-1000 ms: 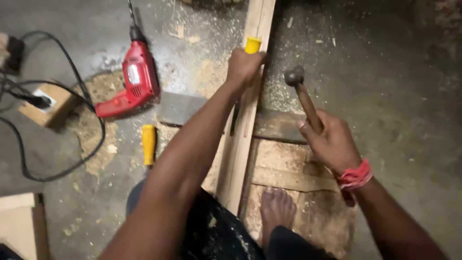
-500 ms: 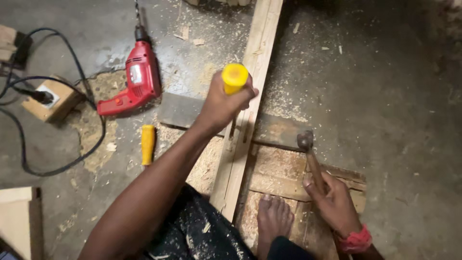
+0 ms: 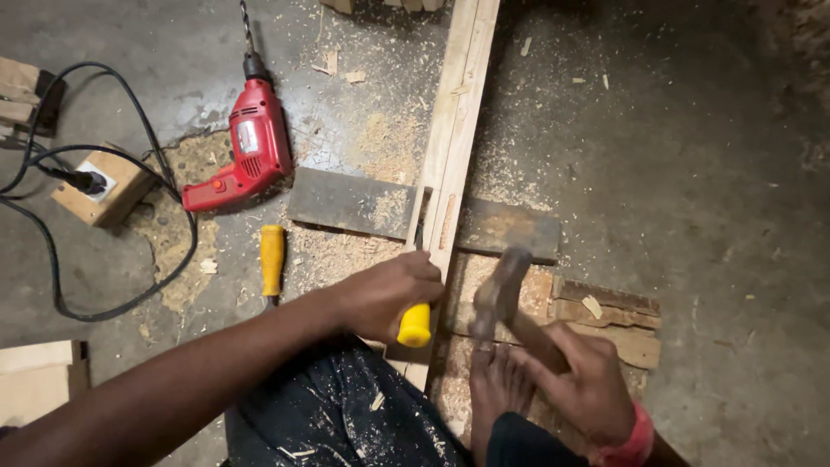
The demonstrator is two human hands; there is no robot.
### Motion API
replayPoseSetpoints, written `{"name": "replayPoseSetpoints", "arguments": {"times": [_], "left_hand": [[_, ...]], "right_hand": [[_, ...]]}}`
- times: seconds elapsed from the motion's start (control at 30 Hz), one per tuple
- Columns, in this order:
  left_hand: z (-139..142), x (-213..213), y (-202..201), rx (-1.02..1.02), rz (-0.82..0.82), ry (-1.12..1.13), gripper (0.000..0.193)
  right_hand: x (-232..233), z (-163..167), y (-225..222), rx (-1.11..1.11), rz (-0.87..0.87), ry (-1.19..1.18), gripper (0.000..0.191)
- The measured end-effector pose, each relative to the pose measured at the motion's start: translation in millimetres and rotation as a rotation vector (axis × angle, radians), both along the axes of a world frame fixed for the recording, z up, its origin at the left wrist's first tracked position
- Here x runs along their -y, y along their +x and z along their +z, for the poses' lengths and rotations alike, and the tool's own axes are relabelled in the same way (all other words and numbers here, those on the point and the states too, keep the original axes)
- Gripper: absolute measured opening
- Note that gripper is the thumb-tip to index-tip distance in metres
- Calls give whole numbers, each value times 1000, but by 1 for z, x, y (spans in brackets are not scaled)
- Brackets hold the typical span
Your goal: The person sits on the floor of a workshop and cuts a rectangular groove in a long wooden frame member. They hold a chisel against the wood and strike it with a hammer, repositioning the chisel repeatedly along the marked area and clearing chips as they work the recess deeper.
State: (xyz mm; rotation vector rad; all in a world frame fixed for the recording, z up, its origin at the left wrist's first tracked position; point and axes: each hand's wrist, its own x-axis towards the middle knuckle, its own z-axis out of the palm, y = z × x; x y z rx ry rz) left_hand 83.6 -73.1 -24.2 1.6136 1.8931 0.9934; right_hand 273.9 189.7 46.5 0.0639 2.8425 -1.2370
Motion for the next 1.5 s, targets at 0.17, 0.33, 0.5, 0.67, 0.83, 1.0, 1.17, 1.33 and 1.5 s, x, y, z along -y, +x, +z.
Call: {"name": "replayPoseSetpoints", "arguments": {"times": [0.17, 0.33, 0.5, 0.67, 0.83, 1.0, 1.17, 1.33, 1.5], "left_hand": [[-2, -6, -4, -114, -67, -22, 35], [-7, -7, -2, -126, -42, 19, 26], [-12, -6, -4, -161, -84, 38, 27], [-18, -10, -5, -248, -26, -105, 23], [-28, -9, -3, -296, -37, 30, 24], [-27, -9, -11, -231, -23, -2, 19], [-8, -10, -7, -179, -6, -76, 22], [6, 5, 3, 58, 52, 120, 22], [-6, 15, -13, 94, -88, 225, 28]], "right_hand": [[15, -2, -18, -508, 438, -208, 10], [36, -16, -34, 21, 462, 354, 21], [46, -2, -39, -461, 676, 370, 17], [40, -1, -65, -262, 490, 742, 21], [40, -16, -45, -331, 850, 582, 21], [37, -37, -52, -99, 621, 711, 18], [43, -18, -44, -373, 717, 476, 27], [49, 5, -31, -614, 735, 403, 17], [57, 6, -39, -459, 741, 428, 35]]}}
